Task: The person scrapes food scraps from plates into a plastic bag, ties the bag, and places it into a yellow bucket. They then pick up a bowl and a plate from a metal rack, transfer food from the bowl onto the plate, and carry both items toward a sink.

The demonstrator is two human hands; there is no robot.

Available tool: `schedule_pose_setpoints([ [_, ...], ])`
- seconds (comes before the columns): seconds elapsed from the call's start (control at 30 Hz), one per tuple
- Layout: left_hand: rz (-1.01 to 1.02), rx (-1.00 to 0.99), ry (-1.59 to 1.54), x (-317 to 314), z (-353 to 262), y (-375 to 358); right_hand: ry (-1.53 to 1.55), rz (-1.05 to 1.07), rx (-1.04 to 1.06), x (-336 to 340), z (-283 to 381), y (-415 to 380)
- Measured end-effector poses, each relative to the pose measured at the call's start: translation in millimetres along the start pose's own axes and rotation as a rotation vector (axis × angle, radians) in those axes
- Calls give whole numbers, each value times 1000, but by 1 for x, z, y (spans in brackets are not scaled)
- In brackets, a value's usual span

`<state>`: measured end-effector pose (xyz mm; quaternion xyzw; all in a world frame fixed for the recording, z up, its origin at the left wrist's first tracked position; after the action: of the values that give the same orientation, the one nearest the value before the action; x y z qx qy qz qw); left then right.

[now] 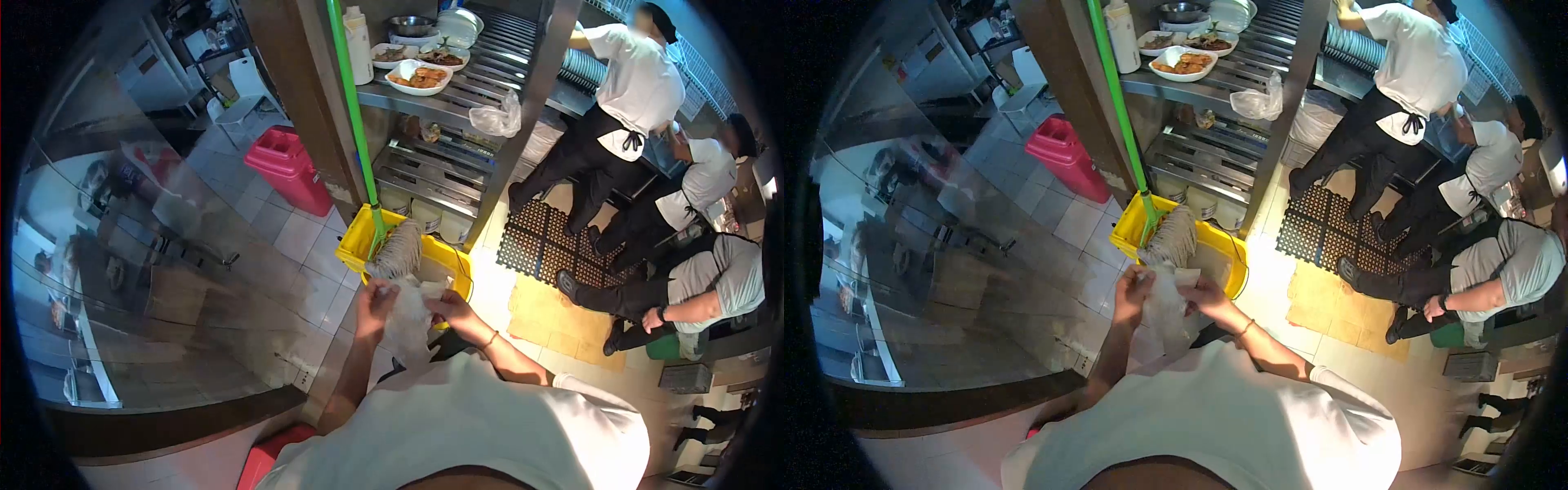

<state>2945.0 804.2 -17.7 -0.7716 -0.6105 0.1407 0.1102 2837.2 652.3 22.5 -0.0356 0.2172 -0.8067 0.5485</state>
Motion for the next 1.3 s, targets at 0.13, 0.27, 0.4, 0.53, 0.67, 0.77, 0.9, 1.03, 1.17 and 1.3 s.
schedule_pose_setpoints([
  [0.13, -60, -160, -219, 47, -35, 21, 70, -105, -23, 8, 24, 22],
  [0.27, -183, -155, -108, 64, -73, 24, 13, -1, 7, 14, 27, 59],
  [0.4, -437, -820, 301, 103, -148, 44, -81, 213, 185, -14, 65, 80],
  [0.53, -1260, -1626, 750, 93, -287, -66, -25, 341, 213, -6, 94, 103],
  [0.67, -574, -1047, 1180, 127, -75, 81, 79, 204, 330, 27, 141, 139],
  [0.77, -838, -1432, 1220, 105, -56, 68, 17, 105, 403, 55, 201, 153],
  [0.9, -783, -1331, 1105, 158, -151, 108, 27, -171, 397, 66, 239, 184],
  [1.03, -76, -564, 1147, 163, -8, 184, 91, -201, 392, 49, 268, 196],
  [1.17, 170, -592, 1007, 116, 47, 156, 116, -379, 460, 51, 293, 210],
  [1.3, 79, -830, 780, 126, 5, 196, 114, -673, 638, 86, 354, 269],
])
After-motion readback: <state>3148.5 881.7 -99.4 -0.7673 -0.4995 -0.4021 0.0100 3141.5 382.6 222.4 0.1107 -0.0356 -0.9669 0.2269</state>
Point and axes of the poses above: each hand's wrist, its own y-axis towards the middle knuckle, its own x-axis out of the back of the hand, z = x × y, the point moved 4 cm from there along y, towards the middle knuckle, and after that the axes turned 14 degrees about -z, right-handed, at the moved point
